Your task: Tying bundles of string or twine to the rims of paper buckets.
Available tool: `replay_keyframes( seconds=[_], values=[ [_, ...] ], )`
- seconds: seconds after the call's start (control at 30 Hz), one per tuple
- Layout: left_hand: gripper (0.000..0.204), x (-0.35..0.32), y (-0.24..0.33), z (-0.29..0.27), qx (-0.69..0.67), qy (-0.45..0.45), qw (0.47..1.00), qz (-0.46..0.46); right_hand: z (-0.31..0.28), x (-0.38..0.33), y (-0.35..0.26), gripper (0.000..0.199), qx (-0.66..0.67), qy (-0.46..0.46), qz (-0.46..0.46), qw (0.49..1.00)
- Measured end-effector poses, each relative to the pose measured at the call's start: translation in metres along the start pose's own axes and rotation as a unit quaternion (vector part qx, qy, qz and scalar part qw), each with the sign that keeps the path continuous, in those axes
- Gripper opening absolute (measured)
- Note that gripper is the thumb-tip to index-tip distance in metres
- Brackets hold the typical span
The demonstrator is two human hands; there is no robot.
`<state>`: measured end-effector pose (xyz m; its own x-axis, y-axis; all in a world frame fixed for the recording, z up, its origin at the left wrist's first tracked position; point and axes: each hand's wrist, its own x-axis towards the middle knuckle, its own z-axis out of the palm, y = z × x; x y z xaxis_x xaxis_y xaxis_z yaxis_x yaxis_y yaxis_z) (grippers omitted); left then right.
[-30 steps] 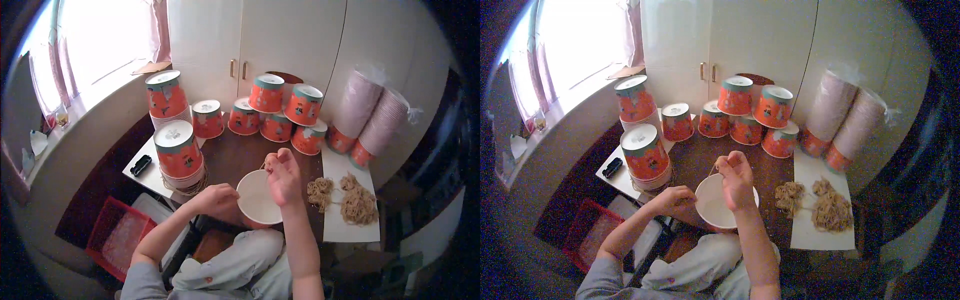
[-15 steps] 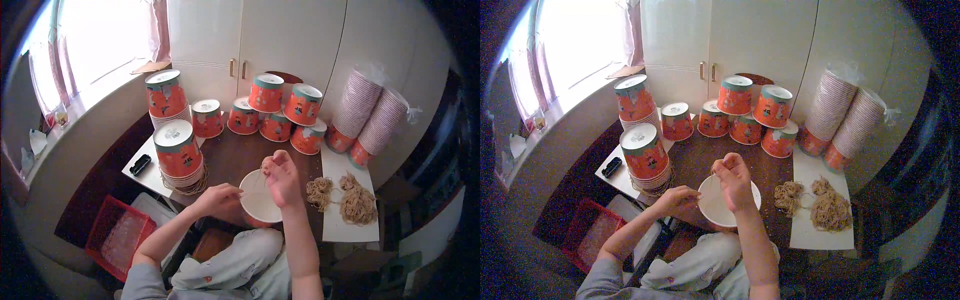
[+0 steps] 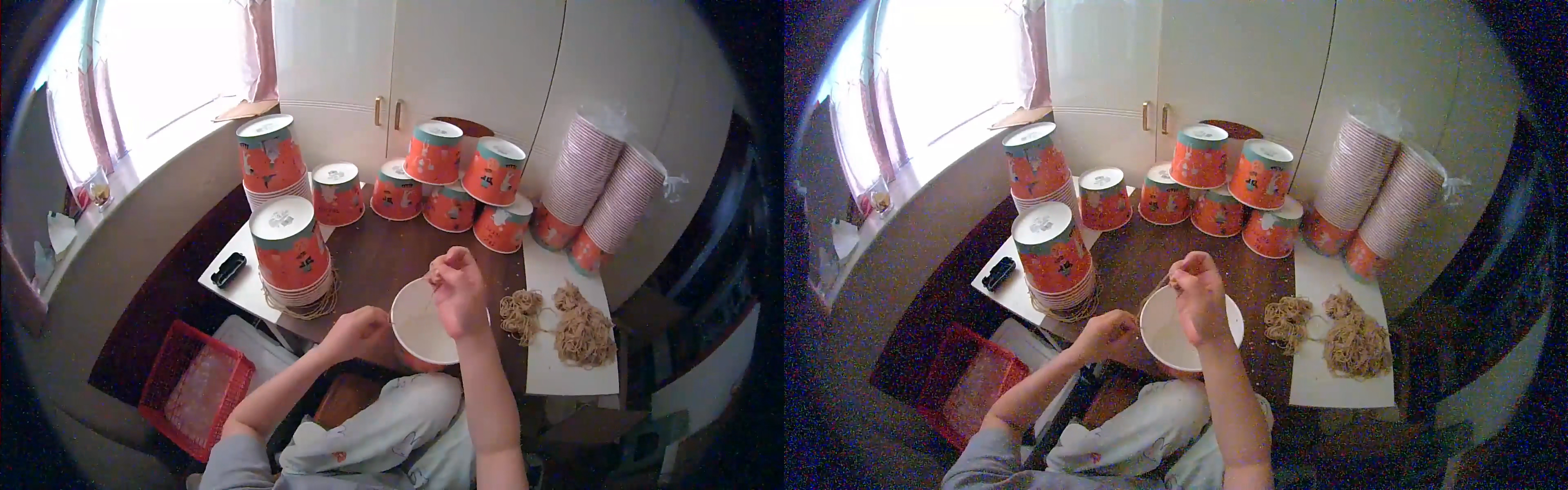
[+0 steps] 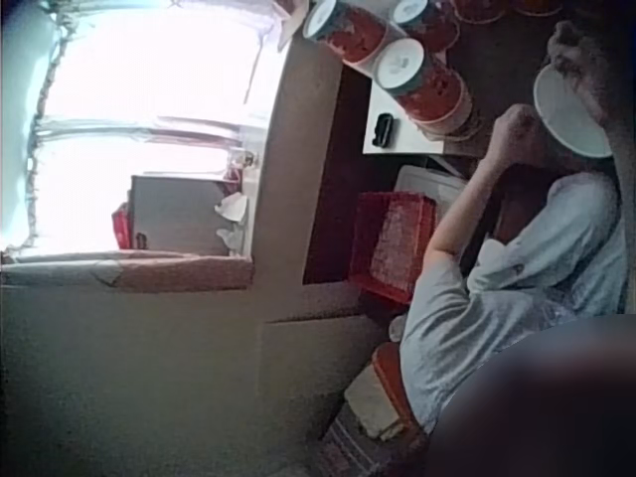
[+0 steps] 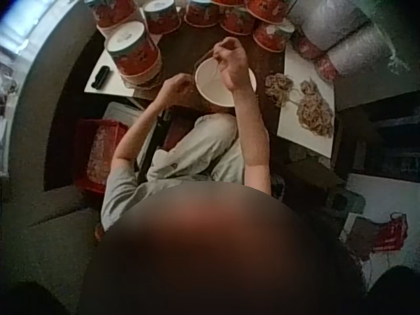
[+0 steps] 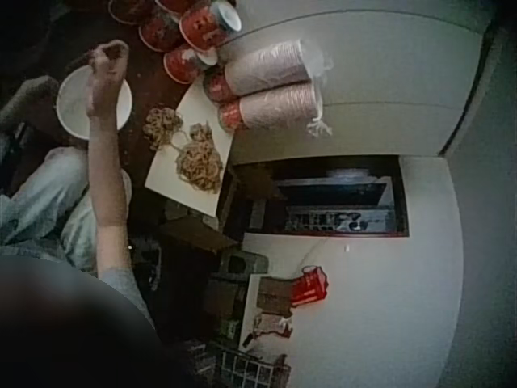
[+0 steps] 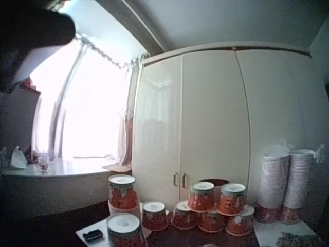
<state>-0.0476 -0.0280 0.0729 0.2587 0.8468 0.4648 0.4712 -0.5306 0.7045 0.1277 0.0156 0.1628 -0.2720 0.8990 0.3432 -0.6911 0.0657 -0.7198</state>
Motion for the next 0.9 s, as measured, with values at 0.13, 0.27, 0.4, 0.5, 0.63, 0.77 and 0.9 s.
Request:
replay_keyframes(
  seconds=[0.13,0.27,0.4,0.5,0.63,0.77,0.9],
  values=[
    [0.013,-0.003,-0.001,0.003,-0.018,0.023,1.0,0.009,-0.004,0.003,-0.006,0.02,0.087,0.025,-0.049,0.995],
    [0.013,-0.004,0.0,0.002,0.019,0.038,0.999,0.021,-0.01,0.005,-0.01,0.02,0.151,0.059,-0.073,0.984],
    [0.013,-0.007,-0.001,0.009,0.007,0.052,0.999,0.009,-0.016,0.005,-0.009,0.021,0.164,0.088,-0.074,0.98],
    [0.012,-0.008,-0.002,0.009,0.021,0.058,0.998,0.008,-0.015,0.006,-0.009,0.016,0.156,0.096,-0.064,0.981],
    [0.012,-0.011,0.001,0.011,0.014,0.067,0.998,0.009,-0.016,0.003,-0.013,0.012,0.118,0.091,-0.054,0.987],
    [0.011,-0.013,0.01,0.006,0.018,0.064,0.996,-0.062,-0.022,-0.002,-0.036,0.009,-0.061,0.078,0.007,0.995],
    [0.01,-0.006,0.018,-0.013,0.015,0.051,0.998,-0.014,-0.038,0.0,-0.059,0.01,-0.25,0.202,-0.154,0.935]
  ],
)
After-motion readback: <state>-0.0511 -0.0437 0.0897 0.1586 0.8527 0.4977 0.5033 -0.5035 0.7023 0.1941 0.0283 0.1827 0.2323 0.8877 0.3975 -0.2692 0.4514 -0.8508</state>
